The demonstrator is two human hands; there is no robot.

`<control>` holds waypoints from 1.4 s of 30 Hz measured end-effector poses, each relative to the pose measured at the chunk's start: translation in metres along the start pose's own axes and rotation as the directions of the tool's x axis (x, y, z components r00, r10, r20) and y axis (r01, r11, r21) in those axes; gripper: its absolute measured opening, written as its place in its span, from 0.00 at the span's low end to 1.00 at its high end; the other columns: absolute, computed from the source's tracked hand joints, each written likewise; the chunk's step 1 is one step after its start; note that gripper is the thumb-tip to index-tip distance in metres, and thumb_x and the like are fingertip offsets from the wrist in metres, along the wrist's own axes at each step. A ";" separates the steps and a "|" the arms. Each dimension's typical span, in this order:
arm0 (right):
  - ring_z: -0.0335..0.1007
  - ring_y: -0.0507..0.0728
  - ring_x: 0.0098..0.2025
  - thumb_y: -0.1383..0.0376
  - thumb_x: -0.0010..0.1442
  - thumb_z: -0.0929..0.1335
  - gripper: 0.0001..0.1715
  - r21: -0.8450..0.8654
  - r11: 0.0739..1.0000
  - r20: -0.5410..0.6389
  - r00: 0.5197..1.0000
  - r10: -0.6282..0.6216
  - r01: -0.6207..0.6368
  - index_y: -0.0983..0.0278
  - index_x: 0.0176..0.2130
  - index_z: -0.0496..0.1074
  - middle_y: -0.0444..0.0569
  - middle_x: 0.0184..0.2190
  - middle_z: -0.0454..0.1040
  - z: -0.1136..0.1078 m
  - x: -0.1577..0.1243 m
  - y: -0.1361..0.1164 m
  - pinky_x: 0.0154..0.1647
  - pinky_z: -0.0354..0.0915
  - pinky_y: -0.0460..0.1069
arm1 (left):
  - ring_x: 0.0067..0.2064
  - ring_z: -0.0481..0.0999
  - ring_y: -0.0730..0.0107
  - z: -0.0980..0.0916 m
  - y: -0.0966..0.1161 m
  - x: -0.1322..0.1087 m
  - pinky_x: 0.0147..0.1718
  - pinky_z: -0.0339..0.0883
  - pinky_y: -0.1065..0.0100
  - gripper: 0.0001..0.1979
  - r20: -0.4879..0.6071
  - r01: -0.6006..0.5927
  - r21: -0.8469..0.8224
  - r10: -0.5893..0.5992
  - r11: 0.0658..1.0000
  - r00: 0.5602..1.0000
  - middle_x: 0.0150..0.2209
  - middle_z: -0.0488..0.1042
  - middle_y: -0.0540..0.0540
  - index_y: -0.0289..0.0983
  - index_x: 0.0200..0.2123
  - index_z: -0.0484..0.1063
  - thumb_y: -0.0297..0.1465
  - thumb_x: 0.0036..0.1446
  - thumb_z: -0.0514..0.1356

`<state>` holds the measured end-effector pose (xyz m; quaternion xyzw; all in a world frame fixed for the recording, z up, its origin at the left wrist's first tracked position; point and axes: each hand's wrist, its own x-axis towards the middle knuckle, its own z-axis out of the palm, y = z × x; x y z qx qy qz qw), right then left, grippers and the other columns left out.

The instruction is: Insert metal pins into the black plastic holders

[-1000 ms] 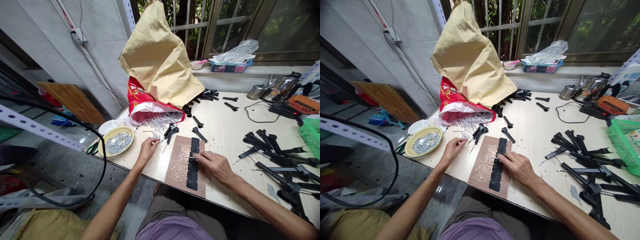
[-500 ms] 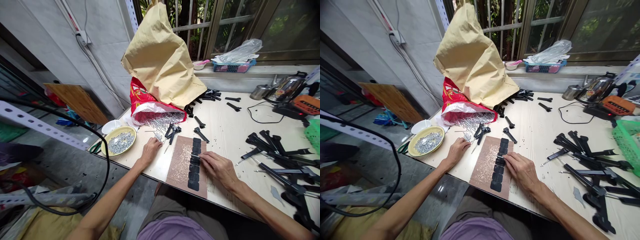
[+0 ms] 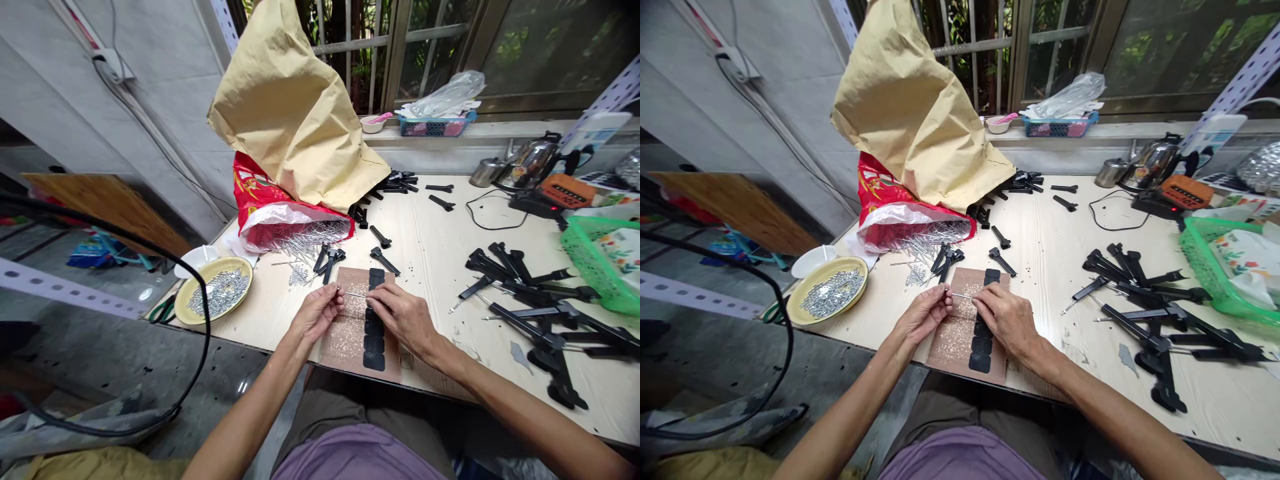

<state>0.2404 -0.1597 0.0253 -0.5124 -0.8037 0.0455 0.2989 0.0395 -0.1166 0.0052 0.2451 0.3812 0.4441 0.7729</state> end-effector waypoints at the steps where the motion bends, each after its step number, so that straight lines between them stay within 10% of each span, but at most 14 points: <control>1: 0.71 0.51 0.35 0.62 0.66 0.59 0.15 -0.028 1.000 -0.001 1.000 0.002 -0.002 0.61 0.42 0.73 0.47 0.38 0.74 0.000 0.002 -0.001 0.32 0.65 0.45 | 0.28 0.72 0.79 0.007 -0.004 0.000 0.29 0.70 0.77 0.13 0.010 0.012 -0.041 -0.012 0.999 1.000 0.28 0.73 0.48 0.31 0.31 0.73 0.30 0.43 0.70; 18: 0.70 0.50 0.35 0.62 0.67 0.59 0.15 -0.132 0.990 -0.007 0.999 0.048 -0.048 0.61 0.41 0.73 0.46 0.36 0.74 0.000 -0.001 0.005 0.31 0.60 0.44 | 0.26 0.73 0.79 0.024 -0.015 0.006 0.31 0.72 0.75 0.14 -0.059 -0.006 0.015 0.007 1.000 0.998 0.26 0.74 0.48 0.30 0.29 0.73 0.31 0.41 0.71; 26: 0.68 0.52 0.36 0.64 0.66 0.60 0.12 -0.224 0.975 -0.076 0.997 -0.006 -0.011 0.61 0.42 0.72 0.46 0.36 0.75 0.000 -0.007 0.005 0.35 0.58 0.46 | 0.25 0.71 0.79 0.028 -0.020 0.004 0.28 0.66 0.77 0.14 -0.062 -0.223 0.302 0.253 0.927 0.965 0.24 0.74 0.48 0.30 0.30 0.75 0.36 0.46 0.68; 42: 0.63 0.54 0.33 0.66 0.66 0.60 0.11 -0.402 0.916 -0.082 0.996 -0.028 -0.008 0.61 0.38 0.71 0.47 0.32 0.73 0.006 -0.007 0.003 0.33 0.51 0.50 | 0.27 0.73 0.79 0.026 -0.022 0.007 0.32 0.70 0.74 0.18 -0.060 -0.103 0.160 0.114 0.982 0.992 0.27 0.75 0.48 0.31 0.34 0.74 0.33 0.39 0.71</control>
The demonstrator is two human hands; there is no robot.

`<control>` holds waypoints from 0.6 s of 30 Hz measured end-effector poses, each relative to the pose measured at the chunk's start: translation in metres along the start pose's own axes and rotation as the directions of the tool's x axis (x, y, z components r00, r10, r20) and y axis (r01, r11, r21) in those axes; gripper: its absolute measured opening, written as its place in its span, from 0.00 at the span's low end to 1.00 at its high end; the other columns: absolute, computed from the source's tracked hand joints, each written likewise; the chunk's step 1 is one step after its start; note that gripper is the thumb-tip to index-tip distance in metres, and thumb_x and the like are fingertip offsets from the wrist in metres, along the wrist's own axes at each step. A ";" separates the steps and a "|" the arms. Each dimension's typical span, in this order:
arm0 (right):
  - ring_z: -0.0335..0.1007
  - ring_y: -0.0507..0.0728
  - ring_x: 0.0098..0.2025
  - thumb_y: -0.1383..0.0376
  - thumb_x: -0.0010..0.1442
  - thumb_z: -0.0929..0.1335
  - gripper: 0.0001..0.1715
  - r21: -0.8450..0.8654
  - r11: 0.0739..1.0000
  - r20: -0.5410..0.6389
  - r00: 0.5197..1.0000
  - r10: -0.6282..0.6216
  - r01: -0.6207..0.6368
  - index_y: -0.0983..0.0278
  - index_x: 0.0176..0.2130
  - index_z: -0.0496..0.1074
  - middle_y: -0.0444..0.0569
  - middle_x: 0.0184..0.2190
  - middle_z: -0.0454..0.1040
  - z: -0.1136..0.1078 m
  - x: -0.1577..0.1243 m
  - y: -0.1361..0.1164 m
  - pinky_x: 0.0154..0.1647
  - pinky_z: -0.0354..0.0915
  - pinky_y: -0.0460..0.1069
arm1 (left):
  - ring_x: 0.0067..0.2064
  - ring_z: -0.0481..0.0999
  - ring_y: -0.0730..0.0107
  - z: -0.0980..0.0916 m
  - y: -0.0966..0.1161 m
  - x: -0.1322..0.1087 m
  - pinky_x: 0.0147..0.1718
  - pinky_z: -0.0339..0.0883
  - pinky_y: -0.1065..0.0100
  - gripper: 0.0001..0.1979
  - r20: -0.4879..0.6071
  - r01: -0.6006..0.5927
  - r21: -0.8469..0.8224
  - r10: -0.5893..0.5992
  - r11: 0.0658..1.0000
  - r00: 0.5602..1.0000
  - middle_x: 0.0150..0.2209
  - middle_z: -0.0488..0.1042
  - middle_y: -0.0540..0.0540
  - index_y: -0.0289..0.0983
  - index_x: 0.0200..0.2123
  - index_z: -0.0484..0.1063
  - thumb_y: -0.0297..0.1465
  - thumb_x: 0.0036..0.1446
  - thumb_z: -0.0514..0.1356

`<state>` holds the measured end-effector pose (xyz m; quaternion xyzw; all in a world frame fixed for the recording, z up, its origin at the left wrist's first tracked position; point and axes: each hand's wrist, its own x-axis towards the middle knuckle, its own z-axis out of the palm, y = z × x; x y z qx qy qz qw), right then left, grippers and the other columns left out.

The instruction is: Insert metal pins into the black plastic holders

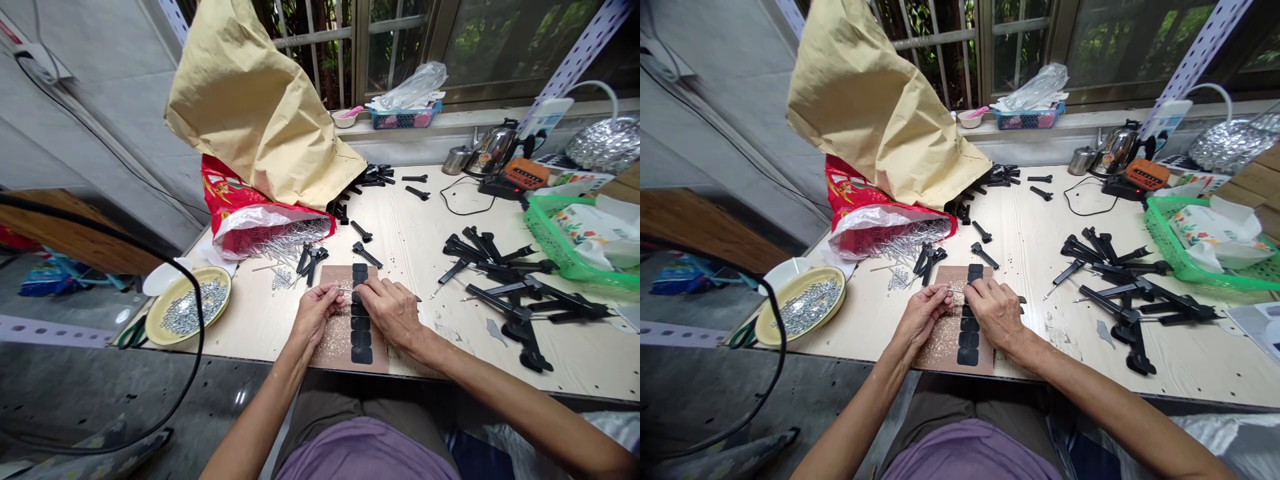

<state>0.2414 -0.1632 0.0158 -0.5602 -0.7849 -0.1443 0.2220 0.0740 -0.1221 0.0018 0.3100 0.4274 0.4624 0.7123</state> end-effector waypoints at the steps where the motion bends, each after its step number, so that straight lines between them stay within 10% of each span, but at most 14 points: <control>1: 0.63 0.54 0.34 0.66 0.66 0.60 0.11 0.009 1.000 0.001 1.000 0.012 -0.012 0.61 0.37 0.71 0.47 0.32 0.72 0.001 0.000 0.000 0.33 0.51 0.49 | 0.26 0.73 0.78 0.000 -0.001 0.000 0.31 0.70 0.74 0.17 -0.010 -0.025 0.028 0.025 0.999 1.000 0.27 0.75 0.48 0.31 0.34 0.74 0.33 0.39 0.71; 18: 0.68 0.51 0.34 0.63 0.67 0.59 0.12 0.260 0.953 0.115 0.985 0.128 -0.154 0.61 0.41 0.70 0.46 0.35 0.73 0.006 -0.005 0.002 0.32 0.56 0.45 | 0.26 0.71 0.77 0.001 -0.002 0.002 0.28 0.66 0.75 0.13 0.007 -0.205 0.359 0.217 0.910 0.976 0.26 0.75 0.49 0.33 0.34 0.77 0.35 0.46 0.67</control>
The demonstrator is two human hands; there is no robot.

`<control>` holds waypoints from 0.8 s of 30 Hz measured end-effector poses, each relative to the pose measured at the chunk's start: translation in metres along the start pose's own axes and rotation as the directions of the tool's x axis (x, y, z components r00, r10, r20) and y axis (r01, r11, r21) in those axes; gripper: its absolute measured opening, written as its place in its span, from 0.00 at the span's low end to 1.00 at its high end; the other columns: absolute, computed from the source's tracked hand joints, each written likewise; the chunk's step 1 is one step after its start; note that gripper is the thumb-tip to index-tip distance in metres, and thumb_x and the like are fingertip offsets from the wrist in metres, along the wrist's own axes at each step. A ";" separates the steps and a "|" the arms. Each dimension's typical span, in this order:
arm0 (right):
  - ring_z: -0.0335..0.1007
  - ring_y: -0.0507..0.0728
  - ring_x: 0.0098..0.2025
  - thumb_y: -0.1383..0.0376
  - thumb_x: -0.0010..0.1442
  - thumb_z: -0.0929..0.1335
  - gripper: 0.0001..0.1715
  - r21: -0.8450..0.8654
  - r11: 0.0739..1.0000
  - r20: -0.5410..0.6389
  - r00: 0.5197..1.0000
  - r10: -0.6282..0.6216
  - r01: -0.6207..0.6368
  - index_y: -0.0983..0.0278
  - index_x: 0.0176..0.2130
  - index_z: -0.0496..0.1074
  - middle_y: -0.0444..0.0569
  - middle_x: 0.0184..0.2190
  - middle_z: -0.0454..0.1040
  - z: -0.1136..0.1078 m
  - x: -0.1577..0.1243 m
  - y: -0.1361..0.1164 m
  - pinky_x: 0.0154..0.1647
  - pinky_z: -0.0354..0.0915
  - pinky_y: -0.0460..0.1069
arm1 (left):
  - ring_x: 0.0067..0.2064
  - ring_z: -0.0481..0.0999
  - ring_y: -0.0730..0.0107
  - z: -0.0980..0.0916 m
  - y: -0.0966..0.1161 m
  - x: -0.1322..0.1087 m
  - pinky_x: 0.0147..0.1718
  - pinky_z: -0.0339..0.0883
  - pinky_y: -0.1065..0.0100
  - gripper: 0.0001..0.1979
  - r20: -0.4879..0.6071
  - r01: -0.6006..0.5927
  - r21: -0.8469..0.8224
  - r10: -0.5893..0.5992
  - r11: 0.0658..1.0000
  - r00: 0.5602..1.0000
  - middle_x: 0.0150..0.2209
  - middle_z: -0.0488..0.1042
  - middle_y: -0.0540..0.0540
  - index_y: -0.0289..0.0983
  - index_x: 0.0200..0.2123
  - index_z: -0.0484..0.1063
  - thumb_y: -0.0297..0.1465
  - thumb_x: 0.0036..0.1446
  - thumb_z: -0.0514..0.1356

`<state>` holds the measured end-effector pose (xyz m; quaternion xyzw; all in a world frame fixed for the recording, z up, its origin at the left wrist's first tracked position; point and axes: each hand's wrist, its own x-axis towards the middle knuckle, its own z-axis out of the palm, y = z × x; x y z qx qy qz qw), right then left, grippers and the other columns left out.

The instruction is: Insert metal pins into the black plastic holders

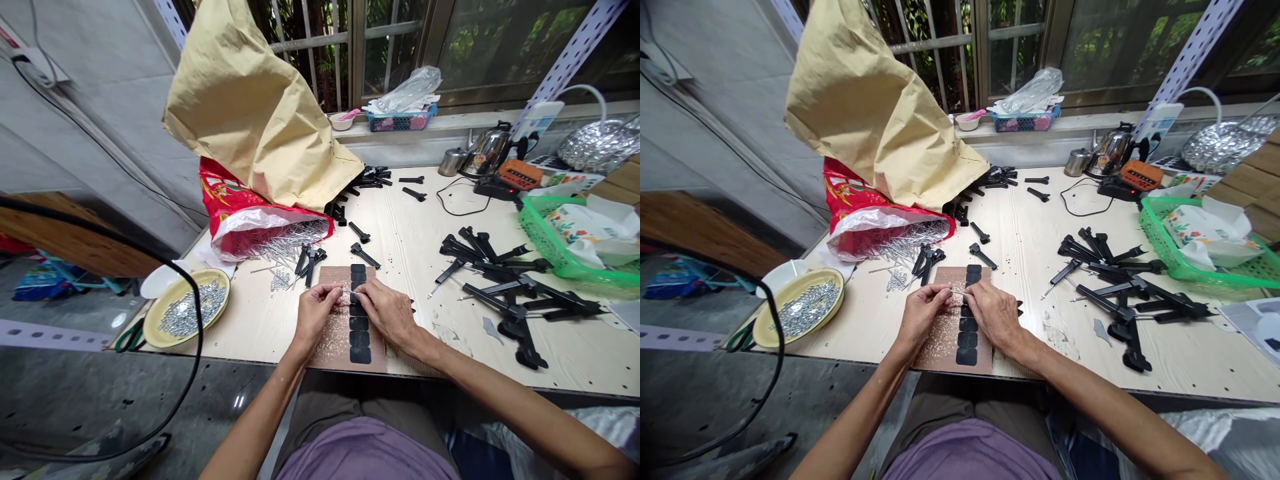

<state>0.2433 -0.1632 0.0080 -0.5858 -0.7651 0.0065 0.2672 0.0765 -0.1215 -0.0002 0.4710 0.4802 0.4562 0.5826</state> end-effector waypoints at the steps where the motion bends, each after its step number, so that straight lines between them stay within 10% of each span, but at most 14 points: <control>1: 0.68 0.51 0.35 0.63 0.66 0.59 0.11 -0.027 1.000 -0.024 1.000 -0.016 0.015 0.61 0.41 0.70 0.46 0.36 0.73 0.001 -0.001 0.000 0.33 0.56 0.46 | 0.26 0.71 0.77 0.001 0.000 0.000 0.28 0.66 0.75 0.12 0.004 0.006 -0.007 -0.006 1.000 1.000 0.26 0.75 0.49 0.33 0.33 0.77 0.35 0.45 0.67; 24: 0.68 0.52 0.33 0.61 0.67 0.59 0.15 -0.080 0.997 -0.034 0.999 -0.012 0.010 0.61 0.40 0.72 0.46 0.34 0.74 -0.002 0.000 -0.001 0.33 0.55 0.47 | 0.26 0.73 0.80 0.003 0.002 0.001 0.31 0.73 0.75 0.16 0.161 0.316 -0.388 -0.274 0.866 0.948 0.28 0.76 0.46 0.29 0.34 0.75 0.29 0.40 0.72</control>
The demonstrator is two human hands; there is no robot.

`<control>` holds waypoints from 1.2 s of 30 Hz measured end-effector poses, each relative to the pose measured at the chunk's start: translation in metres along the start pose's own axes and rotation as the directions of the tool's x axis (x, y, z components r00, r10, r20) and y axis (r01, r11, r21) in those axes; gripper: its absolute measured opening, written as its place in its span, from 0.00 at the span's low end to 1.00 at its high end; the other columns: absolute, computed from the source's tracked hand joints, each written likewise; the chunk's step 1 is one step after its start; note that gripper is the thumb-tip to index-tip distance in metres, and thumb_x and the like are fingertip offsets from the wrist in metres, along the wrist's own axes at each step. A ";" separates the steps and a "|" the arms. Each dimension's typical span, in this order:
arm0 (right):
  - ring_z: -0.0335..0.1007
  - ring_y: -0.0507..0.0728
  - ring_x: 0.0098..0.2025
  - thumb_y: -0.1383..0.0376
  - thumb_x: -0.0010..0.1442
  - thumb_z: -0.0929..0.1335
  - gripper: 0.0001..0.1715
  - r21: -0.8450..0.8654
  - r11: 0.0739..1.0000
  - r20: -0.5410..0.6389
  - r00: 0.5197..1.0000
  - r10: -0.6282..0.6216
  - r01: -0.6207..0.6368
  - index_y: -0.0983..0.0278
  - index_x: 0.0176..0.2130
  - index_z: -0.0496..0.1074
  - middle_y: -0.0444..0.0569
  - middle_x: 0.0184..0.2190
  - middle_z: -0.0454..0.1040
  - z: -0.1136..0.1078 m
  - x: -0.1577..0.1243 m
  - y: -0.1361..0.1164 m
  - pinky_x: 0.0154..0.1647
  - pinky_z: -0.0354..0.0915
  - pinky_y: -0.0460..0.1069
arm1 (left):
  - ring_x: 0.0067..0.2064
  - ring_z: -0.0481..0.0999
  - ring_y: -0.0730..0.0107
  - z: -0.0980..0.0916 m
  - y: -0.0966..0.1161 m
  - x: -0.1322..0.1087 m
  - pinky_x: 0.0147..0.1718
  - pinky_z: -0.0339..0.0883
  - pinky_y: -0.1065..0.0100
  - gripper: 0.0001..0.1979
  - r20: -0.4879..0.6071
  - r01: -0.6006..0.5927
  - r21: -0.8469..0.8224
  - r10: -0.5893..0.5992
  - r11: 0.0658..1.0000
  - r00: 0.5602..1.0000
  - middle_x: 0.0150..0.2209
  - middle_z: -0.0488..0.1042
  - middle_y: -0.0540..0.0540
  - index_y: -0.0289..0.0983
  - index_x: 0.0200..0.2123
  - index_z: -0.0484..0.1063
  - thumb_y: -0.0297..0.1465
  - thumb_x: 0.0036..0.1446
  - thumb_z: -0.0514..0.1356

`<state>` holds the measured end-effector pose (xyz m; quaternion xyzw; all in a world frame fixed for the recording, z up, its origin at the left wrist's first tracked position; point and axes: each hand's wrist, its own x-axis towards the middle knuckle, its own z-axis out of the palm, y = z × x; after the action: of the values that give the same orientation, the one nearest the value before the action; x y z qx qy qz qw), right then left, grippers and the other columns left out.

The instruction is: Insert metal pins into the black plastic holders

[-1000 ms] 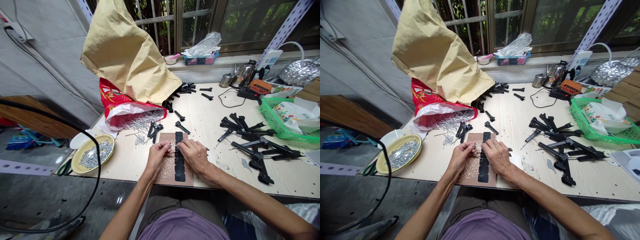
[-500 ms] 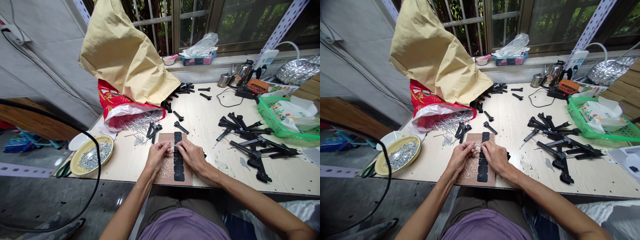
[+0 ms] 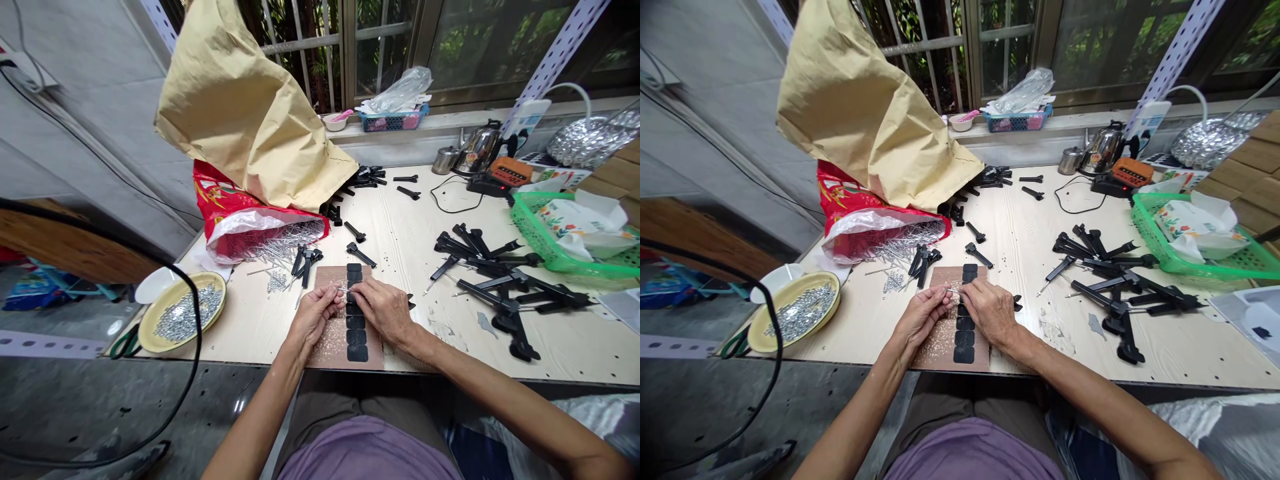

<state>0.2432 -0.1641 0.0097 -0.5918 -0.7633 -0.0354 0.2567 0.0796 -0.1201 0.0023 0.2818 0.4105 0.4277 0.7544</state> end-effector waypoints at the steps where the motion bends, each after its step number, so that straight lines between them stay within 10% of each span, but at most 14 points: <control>1: 0.68 0.52 0.33 0.61 0.67 0.59 0.15 -0.019 1.000 -0.008 1.000 -0.007 0.007 0.61 0.39 0.73 0.46 0.33 0.74 0.000 0.000 -0.001 0.33 0.54 0.47 | 0.26 0.73 0.80 0.001 0.000 0.000 0.31 0.73 0.75 0.16 -0.002 -0.006 0.002 0.006 1.000 1.000 0.28 0.76 0.46 0.29 0.34 0.75 0.29 0.40 0.72; 22: 0.66 0.51 0.31 0.62 0.68 0.57 0.17 -0.037 0.999 -0.006 1.000 -0.015 0.015 0.60 0.37 0.72 0.46 0.32 0.73 -0.001 -0.006 -0.009 0.31 0.51 0.47 | 0.25 0.70 0.79 0.000 -0.004 -0.009 0.29 0.69 0.73 0.14 0.029 -0.169 0.182 0.166 0.969 0.986 0.25 0.73 0.50 0.31 0.31 0.75 0.34 0.43 0.69; 30: 0.68 0.50 0.32 0.57 0.67 0.59 0.15 0.404 0.889 0.209 0.968 0.141 -0.217 0.60 0.36 0.69 0.41 0.32 0.73 -0.003 -0.003 -0.002 0.30 0.56 0.44 | 0.26 0.71 0.77 0.003 -0.002 -0.010 0.29 0.65 0.74 0.13 0.040 -0.319 0.424 0.334 0.848 0.942 0.24 0.73 0.50 0.32 0.30 0.75 0.38 0.47 0.66; 36: 0.66 0.53 0.36 0.65 0.67 0.59 0.14 -0.010 1.000 -0.040 0.999 -0.015 0.014 0.61 0.37 0.72 0.48 0.34 0.74 -0.002 -0.006 -0.006 0.35 0.52 0.49 | 0.22 0.67 0.81 0.009 0.001 -0.007 0.24 0.64 0.76 0.18 0.037 -0.076 0.167 0.071 0.983 0.997 0.22 0.70 0.51 0.31 0.27 0.72 0.37 0.37 0.71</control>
<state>0.2397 -0.1718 0.0097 -0.5866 -0.7621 -0.0530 0.2690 0.0846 -0.1258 0.0103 0.3658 0.4228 0.4150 0.7178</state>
